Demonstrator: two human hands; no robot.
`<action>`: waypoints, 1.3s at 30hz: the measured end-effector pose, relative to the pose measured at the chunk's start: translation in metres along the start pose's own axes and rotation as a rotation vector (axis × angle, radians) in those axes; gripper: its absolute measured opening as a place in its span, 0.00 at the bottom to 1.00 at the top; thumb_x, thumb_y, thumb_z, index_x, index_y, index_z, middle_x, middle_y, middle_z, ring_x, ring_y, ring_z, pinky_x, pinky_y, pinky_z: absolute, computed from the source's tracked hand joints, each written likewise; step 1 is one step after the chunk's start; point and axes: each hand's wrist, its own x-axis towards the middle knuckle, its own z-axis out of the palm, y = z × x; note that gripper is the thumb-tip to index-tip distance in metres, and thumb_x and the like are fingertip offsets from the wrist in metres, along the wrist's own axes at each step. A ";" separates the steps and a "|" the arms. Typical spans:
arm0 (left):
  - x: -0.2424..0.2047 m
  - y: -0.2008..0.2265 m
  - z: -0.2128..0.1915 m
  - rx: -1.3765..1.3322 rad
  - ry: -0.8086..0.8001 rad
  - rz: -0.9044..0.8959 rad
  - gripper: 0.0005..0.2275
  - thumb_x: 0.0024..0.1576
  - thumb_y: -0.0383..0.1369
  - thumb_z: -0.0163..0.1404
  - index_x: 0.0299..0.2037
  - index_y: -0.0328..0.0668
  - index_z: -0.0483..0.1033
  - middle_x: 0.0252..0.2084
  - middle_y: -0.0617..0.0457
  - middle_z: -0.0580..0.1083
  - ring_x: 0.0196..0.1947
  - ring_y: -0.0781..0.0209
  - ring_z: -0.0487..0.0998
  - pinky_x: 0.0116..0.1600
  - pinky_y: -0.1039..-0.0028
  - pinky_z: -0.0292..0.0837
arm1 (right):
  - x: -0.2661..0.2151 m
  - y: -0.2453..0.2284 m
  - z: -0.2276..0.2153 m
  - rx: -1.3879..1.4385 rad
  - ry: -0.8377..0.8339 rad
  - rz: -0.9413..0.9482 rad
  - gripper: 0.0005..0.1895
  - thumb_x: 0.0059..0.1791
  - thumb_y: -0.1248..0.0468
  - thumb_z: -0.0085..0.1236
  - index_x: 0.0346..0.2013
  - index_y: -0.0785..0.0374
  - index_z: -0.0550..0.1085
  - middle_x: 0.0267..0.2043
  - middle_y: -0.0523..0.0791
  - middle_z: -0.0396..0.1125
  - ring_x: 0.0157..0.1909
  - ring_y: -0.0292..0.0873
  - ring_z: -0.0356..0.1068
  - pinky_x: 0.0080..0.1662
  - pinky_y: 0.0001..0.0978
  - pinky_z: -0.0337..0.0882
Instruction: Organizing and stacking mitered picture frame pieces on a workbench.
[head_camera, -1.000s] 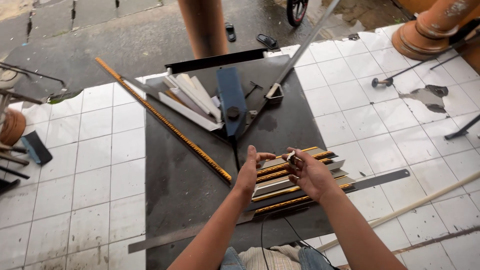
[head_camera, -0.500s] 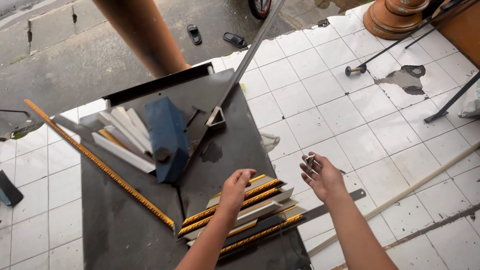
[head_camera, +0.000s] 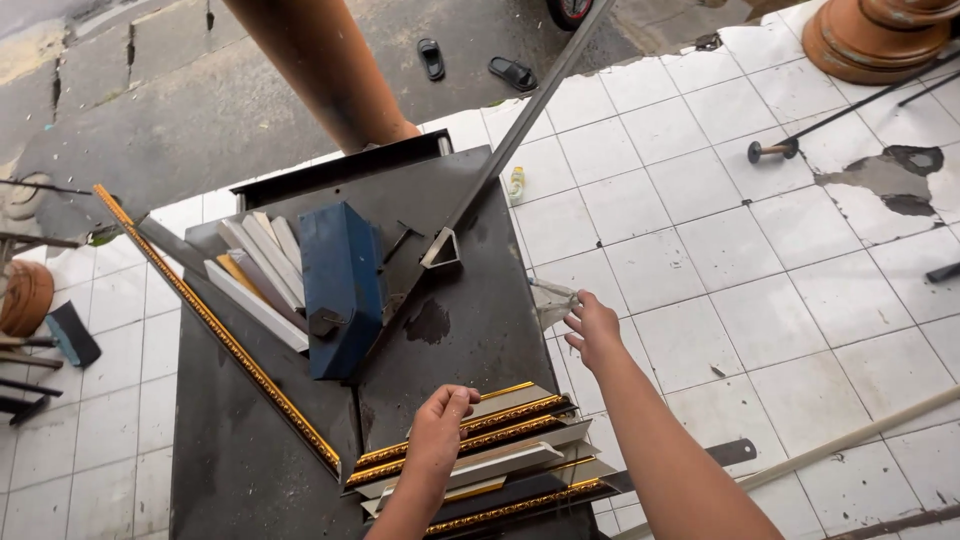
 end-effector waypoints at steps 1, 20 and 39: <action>0.005 -0.006 0.000 -0.007 0.006 -0.006 0.12 0.56 0.38 0.36 0.31 0.48 0.73 0.39 0.59 0.73 0.42 0.66 0.70 0.47 0.72 0.64 | -0.009 0.000 0.000 -0.009 -0.004 0.003 0.24 0.45 0.56 0.40 0.54 0.62 0.60 0.57 0.47 0.58 0.54 0.45 0.62 0.53 0.41 0.62; 0.019 -0.066 -0.075 -0.190 -0.075 0.214 0.16 0.55 0.45 0.39 0.31 0.45 0.76 0.34 0.53 0.73 0.38 0.61 0.71 0.45 0.71 0.68 | -0.153 0.094 0.056 -0.242 -0.381 -0.167 0.22 0.47 0.56 0.39 0.54 0.59 0.62 0.49 0.47 0.60 0.44 0.42 0.61 0.42 0.31 0.62; 0.005 -0.160 -0.279 -0.223 0.148 0.293 0.05 0.52 0.35 0.45 0.32 0.48 0.71 0.27 0.58 0.69 0.31 0.68 0.69 0.35 0.76 0.66 | -0.179 0.284 0.215 -2.046 -0.126 -1.120 0.21 0.40 0.55 0.55 0.42 0.60 0.66 0.41 0.48 0.60 0.44 0.46 0.57 0.39 0.40 0.56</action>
